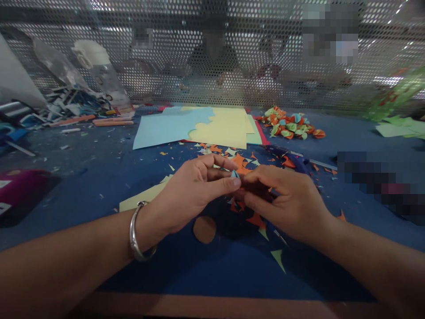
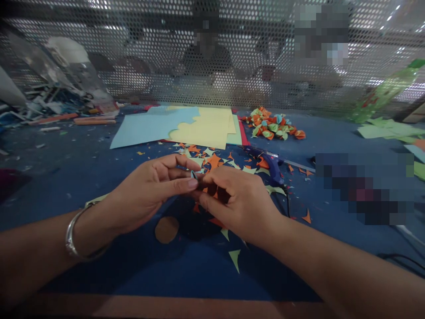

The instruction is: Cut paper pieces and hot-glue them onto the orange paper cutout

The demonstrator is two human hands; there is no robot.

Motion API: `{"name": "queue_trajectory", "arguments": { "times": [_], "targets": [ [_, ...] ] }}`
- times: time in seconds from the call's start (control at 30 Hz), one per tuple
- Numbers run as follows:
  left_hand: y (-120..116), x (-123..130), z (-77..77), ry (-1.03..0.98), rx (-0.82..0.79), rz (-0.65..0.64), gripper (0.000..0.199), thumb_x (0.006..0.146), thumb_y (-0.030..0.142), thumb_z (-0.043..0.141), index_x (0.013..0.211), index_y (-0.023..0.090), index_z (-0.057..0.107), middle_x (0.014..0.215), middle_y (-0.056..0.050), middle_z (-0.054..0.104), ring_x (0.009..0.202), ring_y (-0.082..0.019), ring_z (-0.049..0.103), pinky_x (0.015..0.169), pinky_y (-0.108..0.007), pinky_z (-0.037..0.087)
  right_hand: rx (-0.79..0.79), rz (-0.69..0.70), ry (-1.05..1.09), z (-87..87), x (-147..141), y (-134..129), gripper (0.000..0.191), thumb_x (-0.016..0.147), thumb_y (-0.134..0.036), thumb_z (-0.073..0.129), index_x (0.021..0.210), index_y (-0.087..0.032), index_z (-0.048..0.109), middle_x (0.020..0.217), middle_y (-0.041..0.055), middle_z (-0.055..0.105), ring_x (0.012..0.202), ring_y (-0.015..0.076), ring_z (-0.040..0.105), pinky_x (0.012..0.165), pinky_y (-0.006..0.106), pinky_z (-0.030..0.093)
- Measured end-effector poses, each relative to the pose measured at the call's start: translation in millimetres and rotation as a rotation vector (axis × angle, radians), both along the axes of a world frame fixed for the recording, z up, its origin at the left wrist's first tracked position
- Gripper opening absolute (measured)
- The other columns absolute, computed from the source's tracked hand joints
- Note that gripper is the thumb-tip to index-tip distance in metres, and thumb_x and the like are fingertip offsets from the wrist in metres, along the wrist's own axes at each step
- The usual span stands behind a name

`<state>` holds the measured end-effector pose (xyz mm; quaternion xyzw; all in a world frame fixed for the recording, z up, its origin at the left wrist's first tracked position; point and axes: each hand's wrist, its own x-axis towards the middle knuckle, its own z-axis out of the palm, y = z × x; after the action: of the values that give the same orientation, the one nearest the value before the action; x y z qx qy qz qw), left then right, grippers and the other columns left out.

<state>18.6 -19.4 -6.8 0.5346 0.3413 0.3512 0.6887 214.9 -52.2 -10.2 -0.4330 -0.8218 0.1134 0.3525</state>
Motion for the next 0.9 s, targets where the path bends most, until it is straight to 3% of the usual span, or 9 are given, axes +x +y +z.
{"name": "queue_trajectory", "arguments": {
  "times": [0.37,0.6,0.9],
  "targets": [
    [0.0,-2.3,-1.8,0.001,0.077,-0.013,0.019,0.081,0.025,0.079,0.095,0.014,0.071,0.093,-0.003,0.071,0.085,-0.013,0.065,0.081,-0.025,0.051,-0.038,-0.007,0.055,1.5,1.5,-2.3,0.007,0.091,-0.020,0.065,0.085,-0.019,0.068,0.071,-0.0015,0.065,0.058,0.0095,0.058,0.055,0.022,0.046],
    [-1.4,-0.9,-2.8,-0.018,0.083,-0.028,0.022,0.081,0.025,0.079,0.098,0.012,0.072,0.097,-0.005,0.072,0.088,-0.015,0.065,0.083,-0.028,0.050,0.007,-0.012,0.034,3.4,1.3,-3.9,0.009,0.089,-0.017,0.065,0.081,-0.018,0.068,0.067,-0.0027,0.063,0.056,0.0090,0.055,0.054,0.022,0.043],
    [-1.7,0.6,-2.6,0.001,0.128,-0.005,0.019,0.081,0.027,0.081,0.086,0.013,0.070,0.084,-0.001,0.068,0.078,-0.012,0.062,0.075,-0.026,0.049,0.031,-0.010,0.004,3.1,-0.9,-3.4,0.008,0.088,-0.016,0.065,0.082,-0.017,0.070,0.069,-0.0030,0.063,0.059,0.0076,0.055,0.056,0.021,0.043]
  ]
}}
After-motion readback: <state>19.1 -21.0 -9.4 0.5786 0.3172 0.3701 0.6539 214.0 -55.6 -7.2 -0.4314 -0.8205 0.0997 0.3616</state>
